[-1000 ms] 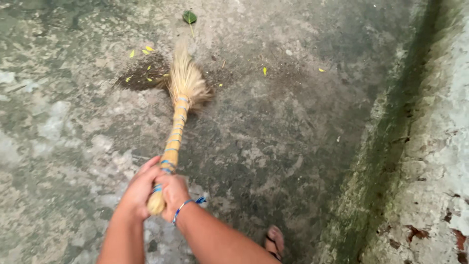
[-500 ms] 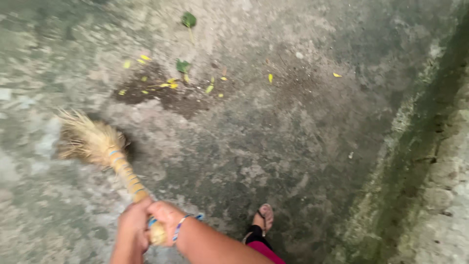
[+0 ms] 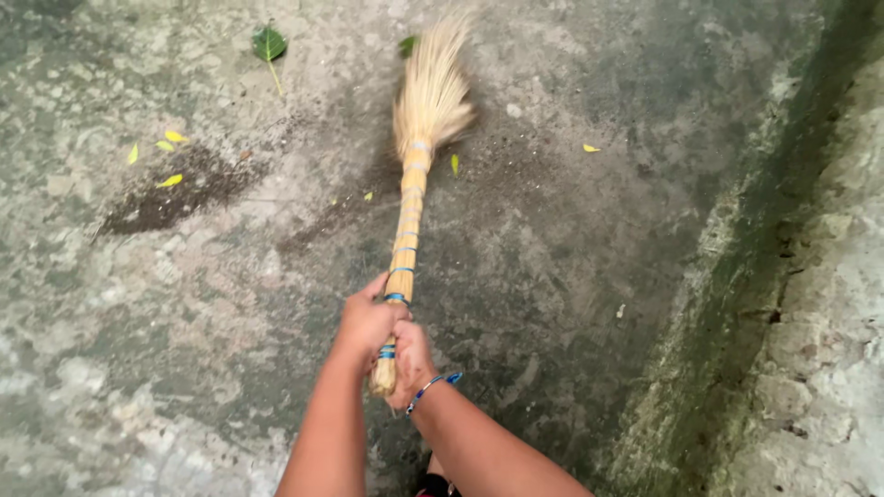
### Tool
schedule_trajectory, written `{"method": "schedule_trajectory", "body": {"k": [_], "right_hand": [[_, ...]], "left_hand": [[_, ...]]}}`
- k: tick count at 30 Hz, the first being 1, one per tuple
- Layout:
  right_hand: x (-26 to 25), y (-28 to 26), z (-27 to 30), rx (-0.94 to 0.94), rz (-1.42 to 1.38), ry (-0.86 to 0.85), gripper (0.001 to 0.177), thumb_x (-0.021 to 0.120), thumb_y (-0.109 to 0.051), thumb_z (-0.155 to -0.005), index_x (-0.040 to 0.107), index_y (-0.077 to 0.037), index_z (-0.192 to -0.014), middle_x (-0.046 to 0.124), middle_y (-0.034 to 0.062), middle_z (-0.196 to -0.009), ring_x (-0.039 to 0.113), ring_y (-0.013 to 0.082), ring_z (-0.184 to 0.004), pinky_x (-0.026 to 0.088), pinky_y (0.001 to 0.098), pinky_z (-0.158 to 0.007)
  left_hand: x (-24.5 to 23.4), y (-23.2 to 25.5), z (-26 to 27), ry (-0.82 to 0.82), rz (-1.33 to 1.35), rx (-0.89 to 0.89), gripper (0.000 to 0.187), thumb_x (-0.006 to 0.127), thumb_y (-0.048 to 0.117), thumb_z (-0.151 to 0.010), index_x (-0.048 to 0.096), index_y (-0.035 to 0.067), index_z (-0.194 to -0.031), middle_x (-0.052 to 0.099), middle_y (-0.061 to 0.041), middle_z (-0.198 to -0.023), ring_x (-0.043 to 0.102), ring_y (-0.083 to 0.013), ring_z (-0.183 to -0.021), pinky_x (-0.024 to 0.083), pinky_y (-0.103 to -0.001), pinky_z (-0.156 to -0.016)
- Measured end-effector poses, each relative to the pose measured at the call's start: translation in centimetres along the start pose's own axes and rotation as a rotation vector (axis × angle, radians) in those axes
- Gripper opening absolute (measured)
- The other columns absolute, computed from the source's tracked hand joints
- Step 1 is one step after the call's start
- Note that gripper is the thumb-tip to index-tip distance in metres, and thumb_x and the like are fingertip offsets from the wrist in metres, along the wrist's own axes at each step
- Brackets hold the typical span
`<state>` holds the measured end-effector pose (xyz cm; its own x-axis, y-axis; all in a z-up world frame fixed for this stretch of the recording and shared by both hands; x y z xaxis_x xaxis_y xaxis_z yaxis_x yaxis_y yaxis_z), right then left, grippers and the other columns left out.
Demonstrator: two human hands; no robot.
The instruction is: The person sweeps a concrete floor by hand using a bundle broom, gathering leaves and debris into a pile.
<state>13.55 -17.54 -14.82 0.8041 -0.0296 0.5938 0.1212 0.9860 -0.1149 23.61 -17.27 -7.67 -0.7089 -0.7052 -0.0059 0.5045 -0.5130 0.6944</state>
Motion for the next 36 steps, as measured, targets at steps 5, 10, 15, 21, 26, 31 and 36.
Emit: {"method": "schedule_trajectory", "body": {"k": [5, 10, 15, 21, 26, 31, 36], "right_hand": [[5.5, -1.3, 3.4, 0.048, 0.093, -0.089, 0.027, 0.049, -0.022, -0.091, 0.064, -0.008, -0.109, 0.072, 0.0094, -0.087, 0.073, 0.0236, -0.073, 0.062, 0.0383, -0.064], [8.8, 6.7, 2.2, 0.335, 0.282, -0.243, 0.026, 0.05, -0.02, -0.094, 0.065, -0.01, -0.113, 0.072, 0.0079, -0.09, 0.073, 0.0206, -0.075, 0.062, 0.0359, -0.066], [11.9, 19.4, -3.7, 0.571, 0.377, -0.392, 0.027, 0.063, -0.035, -0.104, 0.063, -0.009, -0.1, 0.066, 0.0043, -0.076, 0.066, 0.0154, -0.059, 0.059, 0.0298, -0.051], [14.1, 20.2, -4.5, 0.44, 0.318, -0.055, 0.024, 0.065, -0.034, -0.098, 0.065, -0.012, -0.091, 0.066, 0.0007, -0.071, 0.063, 0.0124, -0.055, 0.055, 0.0266, -0.05], [18.4, 19.3, -5.1, 0.09, -0.021, 0.088, 0.034, 0.065, -0.048, -0.093, 0.063, -0.016, -0.082, 0.06, -0.002, -0.06, 0.056, 0.0097, -0.045, 0.05, 0.0255, -0.042], [24.5, 19.0, -5.2, -0.133, -0.076, 0.026, 0.022, 0.063, -0.037, -0.091, 0.059, -0.018, -0.08, 0.057, -0.0022, -0.058, 0.055, 0.0124, -0.045, 0.047, 0.0283, -0.041], [25.5, 23.9, -4.8, 0.077, 0.037, 0.074, 0.023, 0.057, -0.035, -0.088, 0.062, -0.014, -0.081, 0.06, 0.0008, -0.06, 0.058, 0.0162, -0.046, 0.05, 0.0308, -0.043]], "left_hand": [[-1.5, 2.6, 2.6, 0.093, 0.134, 0.152, 0.08, 0.072, -0.006, -0.069, 0.056, 0.007, -0.146, 0.073, -0.007, -0.09, 0.065, -0.0141, -0.069, 0.054, -0.03, -0.062], [-9.9, 1.9, 8.1, 0.463, 0.297, 0.161, 0.072, 0.073, -0.006, -0.073, 0.059, 0.005, -0.143, 0.073, -0.007, -0.092, 0.065, -0.0135, -0.07, 0.053, -0.03, -0.061], [-21.8, 0.9, 10.9, 0.703, 0.23, -0.065, 0.029, 0.071, 0.011, -0.089, 0.068, 0.003, -0.116, 0.061, -0.008, -0.073, 0.045, -0.0201, -0.048, 0.033, -0.039, -0.04], [-27.5, -3.4, 4.1, 0.506, -0.098, -0.18, 0.021, 0.078, 0.02, -0.077, 0.079, 0.006, -0.093, 0.067, -0.011, -0.069, 0.06, -0.0216, -0.057, 0.05, -0.043, -0.046], [-27.0, 0.2, -2.0, 0.05, -0.129, -0.08, 0.037, 0.08, 0.01, -0.075, 0.078, 0.001, -0.111, 0.072, -0.011, -0.082, 0.061, -0.0196, -0.067, 0.05, -0.038, -0.059], [-28.7, 5.7, -1.2, -0.156, -0.019, -0.004, 0.06, 0.079, 0.005, -0.073, 0.067, 0.007, -0.133, 0.074, -0.011, -0.092, 0.065, -0.0172, -0.071, 0.054, -0.034, -0.063], [-33.8, 6.9, 3.7, 0.075, -0.109, 0.121, 0.062, 0.081, 0.008, -0.072, 0.069, 0.005, -0.132, 0.078, -0.013, -0.098, 0.069, -0.0148, -0.076, 0.056, -0.031, -0.07]]}}
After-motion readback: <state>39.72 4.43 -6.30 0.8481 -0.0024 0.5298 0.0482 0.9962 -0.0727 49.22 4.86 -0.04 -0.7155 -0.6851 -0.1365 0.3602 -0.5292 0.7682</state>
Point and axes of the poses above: each hand's wrist, its own z-axis away from the middle knuckle, its own x-axis out of the palm, y = z × x, the point moved 2 cm from there along -z, towards the middle knuckle
